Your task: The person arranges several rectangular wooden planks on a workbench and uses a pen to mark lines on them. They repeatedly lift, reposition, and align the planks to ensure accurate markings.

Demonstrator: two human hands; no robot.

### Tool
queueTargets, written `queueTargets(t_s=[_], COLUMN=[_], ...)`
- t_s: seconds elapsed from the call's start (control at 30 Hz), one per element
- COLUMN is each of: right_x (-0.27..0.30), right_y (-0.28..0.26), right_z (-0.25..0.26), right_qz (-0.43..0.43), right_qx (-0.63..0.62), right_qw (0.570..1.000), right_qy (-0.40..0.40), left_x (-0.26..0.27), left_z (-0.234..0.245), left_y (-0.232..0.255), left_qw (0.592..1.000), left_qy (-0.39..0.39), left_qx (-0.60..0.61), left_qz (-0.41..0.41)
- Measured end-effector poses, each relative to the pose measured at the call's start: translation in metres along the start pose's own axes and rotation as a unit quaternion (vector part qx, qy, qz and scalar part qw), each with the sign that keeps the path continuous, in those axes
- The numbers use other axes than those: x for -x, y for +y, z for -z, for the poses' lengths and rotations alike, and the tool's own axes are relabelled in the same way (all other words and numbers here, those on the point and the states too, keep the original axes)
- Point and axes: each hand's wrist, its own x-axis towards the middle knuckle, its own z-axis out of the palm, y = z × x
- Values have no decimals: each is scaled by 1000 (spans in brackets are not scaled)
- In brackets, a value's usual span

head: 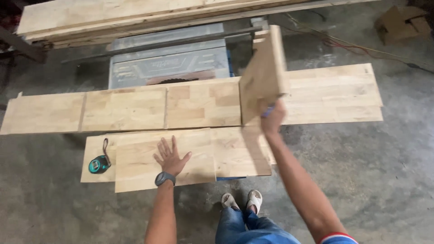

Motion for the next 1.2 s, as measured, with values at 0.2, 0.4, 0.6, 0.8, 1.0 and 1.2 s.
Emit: queueTargets(t_s=[0.2,0.4,0.6,0.8,1.0,1.2], right_x=[-47,-45,-50,-48,-38,-41], right_y=[63,192,178,170,174,155], right_z=[80,95,110,143,148,159], right_qz=[-10,-284,-423,-514,-543,-548], right_qx=[-153,-302,-310,-304,-304,-264], right_qw=[973,888,832,770,745,769], right_qy=[173,201,177,224,240,197], left_x=[0,-1,2,-1,-5,-4], left_z=[-1,4,11,2,-4,-3], left_y=[-3,0,10,4,-1,0], left_qw=[1000,999,999,998,998,998], left_qy=[1,-7,-1,5,14,8], left_qx=[18,30,35,60,57,62], left_qz=[-9,-18,29,25,23,27])
